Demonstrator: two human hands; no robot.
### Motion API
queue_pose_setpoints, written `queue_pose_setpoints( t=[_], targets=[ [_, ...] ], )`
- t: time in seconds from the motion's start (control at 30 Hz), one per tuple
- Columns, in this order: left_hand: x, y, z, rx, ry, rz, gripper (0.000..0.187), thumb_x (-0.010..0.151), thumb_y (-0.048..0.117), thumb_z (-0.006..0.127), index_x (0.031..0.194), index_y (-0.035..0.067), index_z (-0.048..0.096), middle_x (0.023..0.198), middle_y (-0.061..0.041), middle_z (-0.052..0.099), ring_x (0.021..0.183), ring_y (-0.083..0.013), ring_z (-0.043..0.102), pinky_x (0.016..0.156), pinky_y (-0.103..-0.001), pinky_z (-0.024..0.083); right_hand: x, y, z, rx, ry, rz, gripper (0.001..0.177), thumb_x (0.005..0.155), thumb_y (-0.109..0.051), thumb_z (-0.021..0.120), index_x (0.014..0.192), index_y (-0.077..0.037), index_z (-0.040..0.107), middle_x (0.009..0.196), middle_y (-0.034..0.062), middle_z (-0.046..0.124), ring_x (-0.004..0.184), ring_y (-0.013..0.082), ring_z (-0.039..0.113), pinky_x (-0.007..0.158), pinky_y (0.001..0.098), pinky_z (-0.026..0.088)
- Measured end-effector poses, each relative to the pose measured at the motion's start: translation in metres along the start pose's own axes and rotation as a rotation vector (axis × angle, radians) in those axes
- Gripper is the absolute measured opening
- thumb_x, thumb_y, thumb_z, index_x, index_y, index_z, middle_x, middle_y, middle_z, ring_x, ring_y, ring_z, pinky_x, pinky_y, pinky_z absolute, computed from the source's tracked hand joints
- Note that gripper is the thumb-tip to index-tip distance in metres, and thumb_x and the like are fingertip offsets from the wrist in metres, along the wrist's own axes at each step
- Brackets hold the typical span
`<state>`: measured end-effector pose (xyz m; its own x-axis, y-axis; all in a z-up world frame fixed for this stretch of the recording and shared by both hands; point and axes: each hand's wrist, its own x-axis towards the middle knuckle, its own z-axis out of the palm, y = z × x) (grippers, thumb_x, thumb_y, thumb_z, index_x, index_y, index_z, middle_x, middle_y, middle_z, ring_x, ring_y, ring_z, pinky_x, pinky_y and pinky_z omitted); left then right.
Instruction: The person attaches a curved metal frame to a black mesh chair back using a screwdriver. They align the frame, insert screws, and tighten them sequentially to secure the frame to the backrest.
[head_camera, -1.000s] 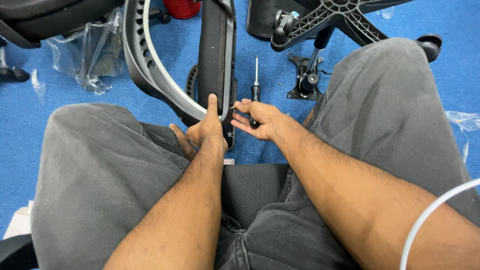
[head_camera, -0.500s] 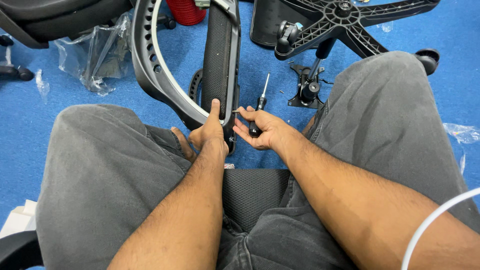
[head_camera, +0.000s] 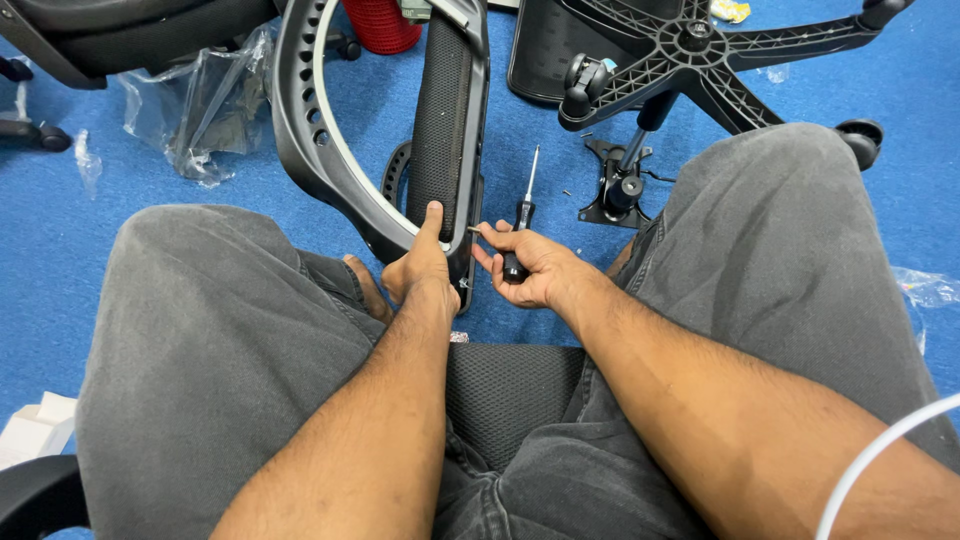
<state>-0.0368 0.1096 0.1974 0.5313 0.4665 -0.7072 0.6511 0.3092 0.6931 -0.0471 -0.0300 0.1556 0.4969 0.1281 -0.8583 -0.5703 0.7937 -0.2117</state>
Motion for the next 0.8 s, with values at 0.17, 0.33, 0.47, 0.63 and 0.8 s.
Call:
queue_pose_setpoints(
  t=[0.17,0.33,0.47,0.63,0.8],
  targets=[
    [-0.005,0.003,-0.001,-0.036,-0.034,0.011,0.067,0.067,0.044,0.09,0.106,-0.007,0.072,0.107,-0.017,0.076,0.092,-0.0222,0.078,0.087,-0.03,0.061,-0.005,0.0,0.004,0.094,-0.006,-0.001,0.014,0.086,-0.006,0.077,0.091,-0.016,0.069,0.107,0.0102,0.074,0.097,0.0241,0.075,0.062,0.0235,0.064],
    [-0.01,0.003,0.0,0.051,0.038,0.015,0.059,0.065,0.039,0.085,0.1,-0.007,0.076,0.103,-0.017,0.079,0.086,-0.0239,0.078,0.082,-0.034,0.062,0.0,-0.001,-0.001,0.1,-0.053,-0.01,0.012,0.087,-0.005,0.077,0.093,-0.011,0.069,0.102,0.0123,0.074,0.091,0.0252,0.076,0.072,0.0267,0.067],
    [-0.007,-0.002,0.003,0.143,0.031,0.107,0.055,0.062,0.033,0.087,0.097,-0.007,0.076,0.103,-0.017,0.08,0.087,-0.0236,0.078,0.085,-0.032,0.06,0.006,-0.006,-0.002,0.098,-0.094,-0.008,0.011,0.087,-0.004,0.076,0.093,-0.008,0.068,0.099,0.0101,0.074,0.09,0.0224,0.075,0.073,0.0286,0.068],
    [0.008,-0.017,0.009,0.025,-0.017,0.106,0.086,0.063,0.024,0.086,0.127,-0.016,0.046,0.117,-0.028,0.066,0.101,-0.0314,0.075,0.088,-0.033,0.06,0.013,-0.008,-0.004,0.076,-0.051,0.011,0.008,0.087,-0.007,0.077,0.09,-0.008,0.07,0.095,0.0066,0.073,0.086,0.0179,0.074,0.072,0.0275,0.067],
    [0.017,-0.027,0.015,0.061,-0.099,0.113,0.114,0.06,0.023,0.087,0.139,-0.017,0.014,0.123,-0.034,0.057,0.109,-0.034,0.07,0.095,-0.031,0.057,0.018,-0.012,-0.008,0.126,0.015,0.081,0.01,0.083,-0.006,0.082,0.086,-0.006,0.073,0.09,0.0104,0.07,0.079,0.0171,0.071,0.057,0.018,0.063]
  ],
)
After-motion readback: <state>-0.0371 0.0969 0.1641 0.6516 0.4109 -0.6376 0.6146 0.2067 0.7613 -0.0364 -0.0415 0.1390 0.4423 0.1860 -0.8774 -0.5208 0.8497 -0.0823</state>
